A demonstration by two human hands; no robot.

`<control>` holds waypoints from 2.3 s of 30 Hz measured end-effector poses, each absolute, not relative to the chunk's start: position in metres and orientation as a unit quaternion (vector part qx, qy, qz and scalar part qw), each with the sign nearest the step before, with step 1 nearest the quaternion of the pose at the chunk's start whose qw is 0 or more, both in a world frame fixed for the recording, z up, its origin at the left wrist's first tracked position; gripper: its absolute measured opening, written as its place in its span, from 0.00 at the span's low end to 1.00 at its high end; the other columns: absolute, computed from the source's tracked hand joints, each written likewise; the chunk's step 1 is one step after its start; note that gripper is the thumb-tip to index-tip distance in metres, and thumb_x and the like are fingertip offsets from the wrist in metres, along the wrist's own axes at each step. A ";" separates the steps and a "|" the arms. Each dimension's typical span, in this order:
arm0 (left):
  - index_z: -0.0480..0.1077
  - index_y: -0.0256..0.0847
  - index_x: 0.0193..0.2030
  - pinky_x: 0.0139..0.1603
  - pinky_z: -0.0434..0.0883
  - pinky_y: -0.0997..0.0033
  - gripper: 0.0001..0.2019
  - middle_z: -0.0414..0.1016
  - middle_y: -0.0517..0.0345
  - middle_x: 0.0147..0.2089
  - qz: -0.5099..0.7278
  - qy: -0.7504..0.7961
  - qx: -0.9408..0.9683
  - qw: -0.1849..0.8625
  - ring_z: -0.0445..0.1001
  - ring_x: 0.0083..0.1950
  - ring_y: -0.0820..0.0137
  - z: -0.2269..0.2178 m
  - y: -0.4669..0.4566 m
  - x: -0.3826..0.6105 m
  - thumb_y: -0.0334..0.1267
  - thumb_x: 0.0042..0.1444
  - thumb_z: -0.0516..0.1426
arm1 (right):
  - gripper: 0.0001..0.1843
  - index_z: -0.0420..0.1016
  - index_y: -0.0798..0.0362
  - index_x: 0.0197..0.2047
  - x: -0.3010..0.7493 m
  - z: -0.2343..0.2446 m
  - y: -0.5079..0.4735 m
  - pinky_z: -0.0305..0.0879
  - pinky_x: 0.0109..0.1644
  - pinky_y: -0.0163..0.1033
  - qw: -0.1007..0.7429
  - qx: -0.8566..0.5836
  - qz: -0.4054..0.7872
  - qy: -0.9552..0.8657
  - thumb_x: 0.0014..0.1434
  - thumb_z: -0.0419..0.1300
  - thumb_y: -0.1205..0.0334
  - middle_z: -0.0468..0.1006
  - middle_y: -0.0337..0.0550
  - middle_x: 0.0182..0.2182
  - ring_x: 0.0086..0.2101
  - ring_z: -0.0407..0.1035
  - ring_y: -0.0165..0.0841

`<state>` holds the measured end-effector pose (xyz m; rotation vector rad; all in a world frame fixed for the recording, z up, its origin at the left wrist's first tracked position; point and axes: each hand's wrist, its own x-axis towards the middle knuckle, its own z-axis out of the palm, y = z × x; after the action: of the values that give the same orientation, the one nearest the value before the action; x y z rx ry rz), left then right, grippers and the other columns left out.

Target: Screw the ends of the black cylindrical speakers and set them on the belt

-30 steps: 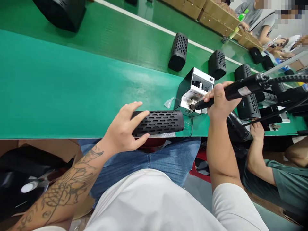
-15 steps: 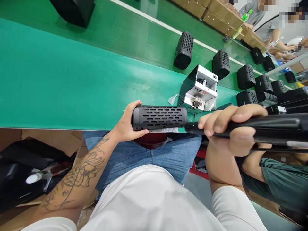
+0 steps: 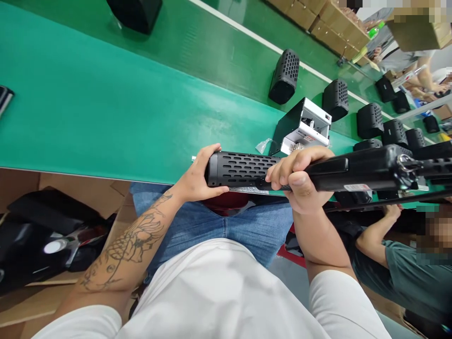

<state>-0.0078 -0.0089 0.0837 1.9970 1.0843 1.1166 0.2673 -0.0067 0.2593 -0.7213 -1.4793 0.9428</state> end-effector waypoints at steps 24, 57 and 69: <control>0.46 0.50 0.99 0.92 0.75 0.28 0.71 0.70 0.31 0.90 0.416 0.406 0.761 0.290 0.76 0.89 0.35 0.076 -0.010 -0.010 0.57 0.61 0.83 | 0.21 0.82 0.42 0.42 0.297 0.275 0.007 0.77 0.24 0.41 0.633 -0.247 0.373 -0.632 0.73 0.86 0.43 0.77 0.25 0.22 0.16 0.70 0.30; 0.46 0.52 1.00 0.93 0.75 0.29 0.74 0.68 0.32 0.91 0.430 0.383 0.757 0.308 0.74 0.91 0.35 0.072 -0.007 -0.008 0.58 0.59 0.85 | 0.26 0.78 0.42 0.42 0.385 0.261 0.047 0.80 0.27 0.45 0.713 -0.363 0.160 -0.577 0.71 0.86 0.39 0.73 0.27 0.23 0.19 0.68 0.32; 0.48 0.53 1.00 0.94 0.73 0.28 0.74 0.68 0.32 0.91 0.444 0.371 0.747 0.329 0.74 0.91 0.34 0.076 -0.007 -0.001 0.60 0.58 0.85 | 0.16 0.83 0.39 0.45 0.219 0.284 -0.017 0.83 0.27 0.40 0.589 -0.150 0.416 -0.676 0.75 0.83 0.43 0.81 0.25 0.24 0.15 0.69 0.29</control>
<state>-0.0005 -0.0067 0.0761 1.9538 0.9701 1.1624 0.2193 -0.0166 0.2839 -0.3490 -1.5742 0.9698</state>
